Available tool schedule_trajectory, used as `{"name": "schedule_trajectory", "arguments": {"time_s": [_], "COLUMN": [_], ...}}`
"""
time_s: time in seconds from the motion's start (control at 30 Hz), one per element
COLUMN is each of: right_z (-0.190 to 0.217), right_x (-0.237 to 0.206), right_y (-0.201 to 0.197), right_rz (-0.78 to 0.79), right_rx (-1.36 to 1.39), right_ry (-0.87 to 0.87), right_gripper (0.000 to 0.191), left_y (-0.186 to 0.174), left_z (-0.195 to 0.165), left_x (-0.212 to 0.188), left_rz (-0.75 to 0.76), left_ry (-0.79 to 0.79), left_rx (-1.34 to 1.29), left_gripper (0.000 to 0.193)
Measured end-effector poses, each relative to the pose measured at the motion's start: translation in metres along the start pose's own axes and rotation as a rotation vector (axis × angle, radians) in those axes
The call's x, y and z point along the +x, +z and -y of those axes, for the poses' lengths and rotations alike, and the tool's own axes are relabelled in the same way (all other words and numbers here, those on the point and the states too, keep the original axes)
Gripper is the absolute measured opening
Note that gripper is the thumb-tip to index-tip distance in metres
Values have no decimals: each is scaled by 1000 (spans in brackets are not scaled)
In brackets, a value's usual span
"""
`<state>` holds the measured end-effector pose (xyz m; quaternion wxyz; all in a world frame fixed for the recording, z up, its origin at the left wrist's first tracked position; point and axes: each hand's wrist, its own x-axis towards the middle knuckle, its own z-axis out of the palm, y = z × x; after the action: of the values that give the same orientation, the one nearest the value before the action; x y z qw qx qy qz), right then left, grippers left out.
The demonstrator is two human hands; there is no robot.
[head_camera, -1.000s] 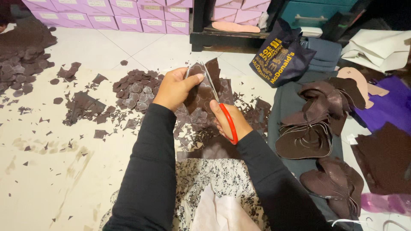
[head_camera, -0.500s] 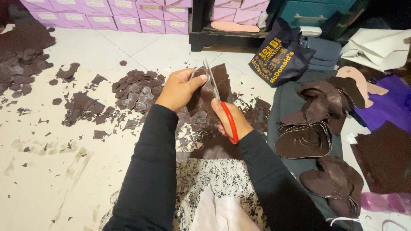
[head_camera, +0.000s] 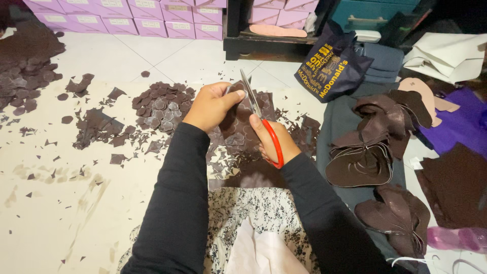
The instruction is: The person sits on the floor and uses red-handled scissors to cut a brown patterned sheet into small flower-shaped pieces. They repeatedly trim the edges of the shapes and place the cut pieces into a growing pile on the floor.
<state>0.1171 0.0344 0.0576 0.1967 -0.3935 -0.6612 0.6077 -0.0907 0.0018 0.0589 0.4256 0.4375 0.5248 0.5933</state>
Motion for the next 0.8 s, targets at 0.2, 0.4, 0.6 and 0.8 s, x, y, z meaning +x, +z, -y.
{"name": "schedule_trajectory", "arguments": {"time_s": [0.2, 0.4, 0.6, 0.8], "right_z": [-13, -33, -49, -48], "right_x": [12, 27, 43, 49], "right_y": [-5, -14, -30, -43], "right_rz": [-34, -46, -171, -171], "right_rx": [188, 297, 336, 555], "right_ry": [-14, -292, -400, -428], "right_gripper": [44, 27, 20, 28], "left_y": [0, 3, 14, 11], "left_z": [17, 37, 42, 36], "left_x": [7, 22, 17, 8], "left_rz": [53, 88, -331, 35], "left_ry": [32, 164, 199, -489], "left_rx": [-43, -10, 492, 73], "left_gripper": [15, 21, 46, 65]}}
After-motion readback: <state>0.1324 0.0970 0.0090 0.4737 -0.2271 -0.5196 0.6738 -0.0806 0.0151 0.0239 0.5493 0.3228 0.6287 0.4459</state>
